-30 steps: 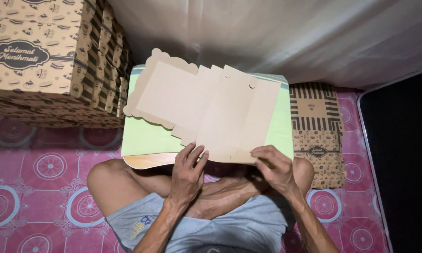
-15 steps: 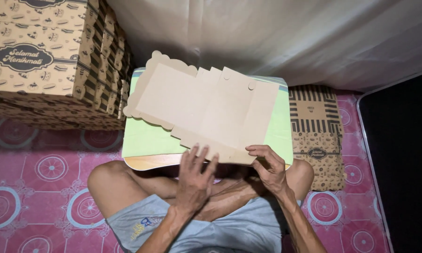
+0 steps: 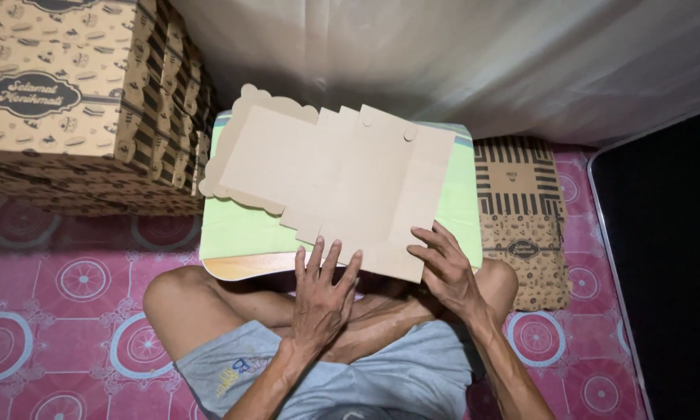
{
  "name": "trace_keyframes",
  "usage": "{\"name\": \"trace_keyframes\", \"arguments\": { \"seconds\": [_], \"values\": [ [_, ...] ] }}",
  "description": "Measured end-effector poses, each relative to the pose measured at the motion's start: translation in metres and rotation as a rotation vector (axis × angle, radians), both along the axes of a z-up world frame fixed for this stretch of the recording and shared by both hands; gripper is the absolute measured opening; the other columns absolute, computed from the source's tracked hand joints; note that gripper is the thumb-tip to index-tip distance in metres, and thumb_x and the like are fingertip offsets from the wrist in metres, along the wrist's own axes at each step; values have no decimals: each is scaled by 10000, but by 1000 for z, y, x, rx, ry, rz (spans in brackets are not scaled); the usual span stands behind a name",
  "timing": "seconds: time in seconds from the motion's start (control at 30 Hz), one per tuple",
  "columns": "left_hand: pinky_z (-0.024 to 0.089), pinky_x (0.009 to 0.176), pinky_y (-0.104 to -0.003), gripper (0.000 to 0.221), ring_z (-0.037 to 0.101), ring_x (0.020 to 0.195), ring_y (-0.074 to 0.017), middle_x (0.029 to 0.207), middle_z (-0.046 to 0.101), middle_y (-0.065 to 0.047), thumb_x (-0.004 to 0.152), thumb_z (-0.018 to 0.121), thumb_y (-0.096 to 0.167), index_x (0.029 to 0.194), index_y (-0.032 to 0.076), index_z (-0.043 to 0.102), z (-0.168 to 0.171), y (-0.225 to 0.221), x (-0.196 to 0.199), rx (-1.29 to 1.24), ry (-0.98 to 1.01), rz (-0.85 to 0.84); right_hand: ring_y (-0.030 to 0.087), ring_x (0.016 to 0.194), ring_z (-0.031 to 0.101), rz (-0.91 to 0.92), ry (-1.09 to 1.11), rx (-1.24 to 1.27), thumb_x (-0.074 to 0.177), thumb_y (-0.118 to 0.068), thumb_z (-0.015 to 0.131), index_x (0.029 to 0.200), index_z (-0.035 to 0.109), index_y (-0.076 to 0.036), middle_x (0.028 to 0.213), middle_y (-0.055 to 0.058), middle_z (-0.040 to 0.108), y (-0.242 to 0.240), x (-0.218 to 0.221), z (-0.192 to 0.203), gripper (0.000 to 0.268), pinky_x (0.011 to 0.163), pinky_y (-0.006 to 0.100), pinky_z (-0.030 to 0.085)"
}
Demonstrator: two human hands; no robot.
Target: Folding and assembling cardboard boxes from flat sheets by hand.
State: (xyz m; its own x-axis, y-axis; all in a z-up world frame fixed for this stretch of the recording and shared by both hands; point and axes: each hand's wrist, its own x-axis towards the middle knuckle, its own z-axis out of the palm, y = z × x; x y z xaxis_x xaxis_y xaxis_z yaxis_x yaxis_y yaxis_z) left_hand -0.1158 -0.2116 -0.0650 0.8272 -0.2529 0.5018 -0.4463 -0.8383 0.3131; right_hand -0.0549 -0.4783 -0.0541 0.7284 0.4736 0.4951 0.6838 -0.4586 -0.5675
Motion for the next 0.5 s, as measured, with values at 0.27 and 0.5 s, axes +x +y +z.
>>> {"name": "trace_keyframes", "arguments": {
  "seconds": [0.27, 0.5],
  "values": [
    [264, 1116, -773, 903, 368, 1476, -446, 1591, 413, -176, 727, 873, 387, 1499, 173, 458, -14, 1, -1, 169, -3, -19, 320, 1263, 637, -31, 48, 108, 915, 110, 519, 1174, 719, -39, 1320, 217, 662, 2, 1, -2, 359, 1258, 571, 365],
    [227, 1122, -765, 561, 383, 1460, -461, 1534, 483, -192, 909, 619, 196, 1463, 174, 531, -16, -2, 1, 127, -56, -24, 334, 1122, 702, -154, 30, 172, 915, 24, 680, 1065, 763, -55, 1157, 146, 753, 8, 4, -6, 189, 1138, 552, 466]
  ]
}}
